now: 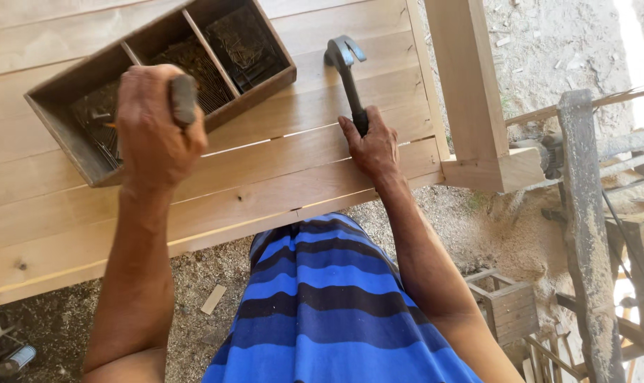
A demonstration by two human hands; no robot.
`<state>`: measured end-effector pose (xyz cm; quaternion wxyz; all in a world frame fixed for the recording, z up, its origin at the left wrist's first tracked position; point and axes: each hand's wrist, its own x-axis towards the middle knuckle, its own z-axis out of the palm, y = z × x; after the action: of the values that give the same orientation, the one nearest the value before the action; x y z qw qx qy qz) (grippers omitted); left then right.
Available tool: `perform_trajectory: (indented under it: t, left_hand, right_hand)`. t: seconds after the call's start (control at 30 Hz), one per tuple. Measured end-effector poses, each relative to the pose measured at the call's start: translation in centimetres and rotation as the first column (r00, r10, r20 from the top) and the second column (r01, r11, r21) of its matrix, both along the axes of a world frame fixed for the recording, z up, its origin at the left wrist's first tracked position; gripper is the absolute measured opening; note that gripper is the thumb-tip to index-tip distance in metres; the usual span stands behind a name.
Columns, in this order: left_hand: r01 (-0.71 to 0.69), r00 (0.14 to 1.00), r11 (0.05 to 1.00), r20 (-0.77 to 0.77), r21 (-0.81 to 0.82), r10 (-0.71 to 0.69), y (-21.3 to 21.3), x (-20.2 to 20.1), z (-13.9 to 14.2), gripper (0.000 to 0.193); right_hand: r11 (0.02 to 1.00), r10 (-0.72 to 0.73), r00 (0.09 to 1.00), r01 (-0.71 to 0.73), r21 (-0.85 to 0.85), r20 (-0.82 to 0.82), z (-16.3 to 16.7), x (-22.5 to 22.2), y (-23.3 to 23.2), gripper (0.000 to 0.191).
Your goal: The person hammers nails into wooden slats to fasten them to a frame, taking nails from a compartmentalized nail box on the work surface. They reposition nails, drive them in with a claw hammer, and at one point lift and reposition a small wooden board before resuming nailing.
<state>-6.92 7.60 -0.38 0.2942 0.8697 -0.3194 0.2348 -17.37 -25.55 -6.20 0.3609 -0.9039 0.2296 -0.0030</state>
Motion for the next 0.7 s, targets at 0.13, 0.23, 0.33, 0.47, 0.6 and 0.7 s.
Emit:
perform_trajectory:
  t: [0.13, 0.23, 0.33, 0.47, 0.6, 0.7]
  left_hand:
    - [0.17, 0.982, 0.927, -0.023, -0.335, -0.189, -5.5, -1.2, 3.6, 0.018]
    - [0.352, 0.88, 0.707, -0.04, -0.613, -0.473, -9.1, -1.9, 5.6, 0.021]
    - [0.244, 0.642, 0.513, -0.259, -0.823, -0.721, -12.6, -2.4, 5.8, 0.027]
    - [0.186, 0.394, 0.347, -0.253, -0.919, -0.884, -18.3, -2.8, 3.7, 0.033]
    - [0.133, 0.233, 0.299, -0.263, -0.945, -0.936, -23.0, -4.4, 1.3, 0.031]
    - [0.199, 0.262, 0.387, -0.331, -0.9, -0.906, -25.3, -5.6, 0.5, 0.025]
  right_hand:
    - [0.999, 0.007, 0.997, -0.004, 0.037, -0.077, 0.5, 0.4, 0.0, 0.044]
    - [0.996, 0.023, 0.986, -0.01, 0.084, -0.165, 1.2, 0.0, -0.4, 0.04]
    - [0.996, -0.014, 0.983, 0.03, 0.084, -0.182, 2.3, -1.6, -1.5, 0.038]
    - [0.995, -0.077, 0.995, 0.081, 0.061, -0.055, 4.6, -5.5, -3.3, 0.037]
    - [0.972, -0.23, 0.973, 0.232, 0.048, -0.033, 8.4, -9.9, -5.0, 0.04]
    - [0.906, -0.376, 0.926, 0.359, 0.224, 0.042, 11.3, -12.9, -5.4, 0.039]
